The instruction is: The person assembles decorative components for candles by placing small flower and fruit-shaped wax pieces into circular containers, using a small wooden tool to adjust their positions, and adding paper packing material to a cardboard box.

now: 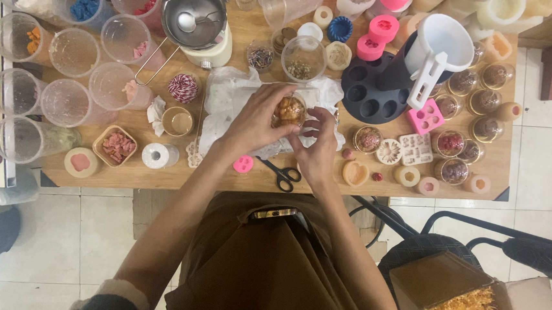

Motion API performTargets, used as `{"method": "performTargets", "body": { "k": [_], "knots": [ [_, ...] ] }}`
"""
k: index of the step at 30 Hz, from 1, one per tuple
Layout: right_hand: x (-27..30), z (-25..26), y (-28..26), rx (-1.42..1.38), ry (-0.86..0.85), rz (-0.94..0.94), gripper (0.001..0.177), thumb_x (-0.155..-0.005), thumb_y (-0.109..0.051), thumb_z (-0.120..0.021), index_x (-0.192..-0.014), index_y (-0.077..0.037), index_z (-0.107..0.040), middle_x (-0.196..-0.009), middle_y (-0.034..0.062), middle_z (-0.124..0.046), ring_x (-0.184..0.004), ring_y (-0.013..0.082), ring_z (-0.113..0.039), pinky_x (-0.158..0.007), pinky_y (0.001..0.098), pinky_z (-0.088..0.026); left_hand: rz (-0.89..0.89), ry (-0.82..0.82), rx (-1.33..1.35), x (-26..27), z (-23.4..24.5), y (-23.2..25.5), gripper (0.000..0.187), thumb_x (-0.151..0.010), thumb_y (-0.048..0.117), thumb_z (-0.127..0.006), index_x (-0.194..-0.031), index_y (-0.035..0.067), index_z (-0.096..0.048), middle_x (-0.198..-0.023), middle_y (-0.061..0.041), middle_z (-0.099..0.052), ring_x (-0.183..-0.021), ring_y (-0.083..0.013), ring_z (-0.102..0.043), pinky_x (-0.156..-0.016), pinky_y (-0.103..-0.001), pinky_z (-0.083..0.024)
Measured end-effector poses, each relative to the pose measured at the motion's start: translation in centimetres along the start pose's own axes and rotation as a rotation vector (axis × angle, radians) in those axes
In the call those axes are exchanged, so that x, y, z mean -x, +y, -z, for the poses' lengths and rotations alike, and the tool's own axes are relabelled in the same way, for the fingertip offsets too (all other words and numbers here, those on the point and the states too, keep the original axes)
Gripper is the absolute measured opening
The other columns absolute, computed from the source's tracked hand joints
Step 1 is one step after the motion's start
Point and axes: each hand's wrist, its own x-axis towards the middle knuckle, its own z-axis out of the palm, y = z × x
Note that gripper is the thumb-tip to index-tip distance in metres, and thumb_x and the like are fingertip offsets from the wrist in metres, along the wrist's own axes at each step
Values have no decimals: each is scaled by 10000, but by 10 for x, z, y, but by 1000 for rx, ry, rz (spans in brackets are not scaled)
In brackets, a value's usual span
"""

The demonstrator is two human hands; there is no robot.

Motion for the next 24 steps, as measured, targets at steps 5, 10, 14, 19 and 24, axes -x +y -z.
{"method": "performTargets", "body": {
  "k": [5, 10, 14, 19, 24],
  "knots": [
    [0, 5, 9, -48, -62, -12, 752, -814, 18, -801, -1433, 25, -375, -1338, 187, -607, -1030, 244, -721, -857, 342, -614, 40, -32, 5, 10, -9, 0, 898, -816, 342, -849, -1541, 83, -388, -1491, -195, -498, -1399, -378, -464, -1186, -499, -363],
    [0, 8, 10, -42, -85, -22, 737, -804, 27, -817, -1421, 16, -414, -1324, 171, -624, -1037, 227, -719, -859, 333, -614, -7, 41, -11, 17, -16, -6, 903, -833, 319, -858, -1554, 84, -368, -1514, -195, -483, -1407, -379, -464, -1184, -491, -386],
    [-2, 13, 3, -27, -93, 41, 678, -822, 55, -783, -1427, -2, -484, -1328, 164, -625, -1041, 221, -705, -847, 325, -608, -20, 103, -10, 24, -19, -7, 905, -806, 293, -876, -1546, 112, -387, -1537, -149, -484, -1411, -354, -482, -1172, -470, -425],
    [-7, 19, -8, 19, -114, 107, 681, -793, 98, -732, -1429, -51, -539, -1356, 168, -595, -1083, 244, -688, -844, 336, -588, -18, 135, -13, 28, -23, -10, 881, -814, 296, -870, -1545, 134, -408, -1548, -117, -495, -1414, -340, -503, -1174, -452, -458],
    [-9, 23, -18, 68, -190, 43, 708, -757, 41, -660, -1444, -95, -559, -1448, 168, -572, -1177, 301, -660, -941, 381, -574, -91, 170, -123, 28, -31, -14, 869, -847, 355, -870, -1535, 125, -391, -1555, -124, -463, -1413, -342, -492, -1174, -462, -447]
  ]
}}
